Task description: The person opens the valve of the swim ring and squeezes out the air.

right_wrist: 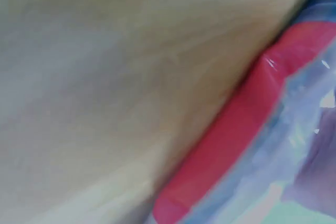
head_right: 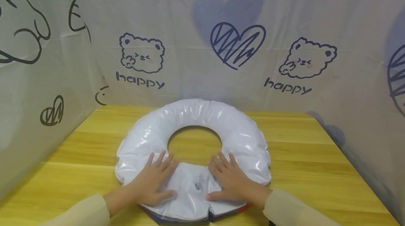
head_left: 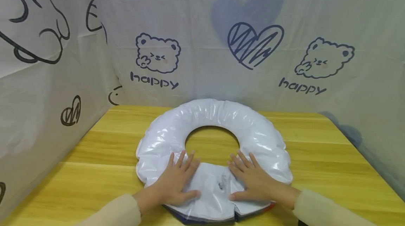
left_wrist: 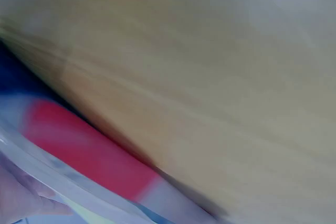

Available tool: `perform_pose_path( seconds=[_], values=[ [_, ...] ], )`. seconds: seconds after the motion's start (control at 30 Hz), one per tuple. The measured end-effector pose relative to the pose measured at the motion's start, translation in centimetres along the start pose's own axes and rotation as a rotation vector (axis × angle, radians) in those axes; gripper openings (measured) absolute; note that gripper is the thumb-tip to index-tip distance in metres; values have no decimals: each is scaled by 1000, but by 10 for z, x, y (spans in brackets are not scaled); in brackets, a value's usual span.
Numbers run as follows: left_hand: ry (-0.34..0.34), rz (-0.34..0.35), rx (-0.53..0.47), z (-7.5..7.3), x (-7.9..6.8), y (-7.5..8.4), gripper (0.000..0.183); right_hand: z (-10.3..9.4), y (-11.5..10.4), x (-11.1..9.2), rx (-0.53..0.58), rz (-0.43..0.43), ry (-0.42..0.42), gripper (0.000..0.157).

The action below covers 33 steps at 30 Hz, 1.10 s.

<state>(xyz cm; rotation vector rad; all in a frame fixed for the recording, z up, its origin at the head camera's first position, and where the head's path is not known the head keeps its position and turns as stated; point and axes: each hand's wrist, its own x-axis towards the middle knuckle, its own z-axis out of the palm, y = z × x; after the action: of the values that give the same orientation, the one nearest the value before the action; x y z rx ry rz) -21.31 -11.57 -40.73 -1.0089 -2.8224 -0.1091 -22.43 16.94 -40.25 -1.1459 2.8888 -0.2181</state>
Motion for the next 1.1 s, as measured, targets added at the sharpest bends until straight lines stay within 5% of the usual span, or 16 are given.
perform_pose_path(
  seconds=[0.1, 0.2, 0.8, 1.1],
  values=[
    [25, 48, -103, -3, 2, 15, 88, -2, -5, -4, 76, -51, 9, 91],
    [-23, 56, -144, -3, 5, 26, 94, -1, -11, -6, 143, -77, -16, 92],
    [-214, -25, -2, 6, 5, 39, 93, 13, -19, 7, 145, -35, -152, 91],
    [-199, 1, 102, 6, 7, 43, 92, 5, -23, 7, 109, -1, -226, 91]
  ],
)
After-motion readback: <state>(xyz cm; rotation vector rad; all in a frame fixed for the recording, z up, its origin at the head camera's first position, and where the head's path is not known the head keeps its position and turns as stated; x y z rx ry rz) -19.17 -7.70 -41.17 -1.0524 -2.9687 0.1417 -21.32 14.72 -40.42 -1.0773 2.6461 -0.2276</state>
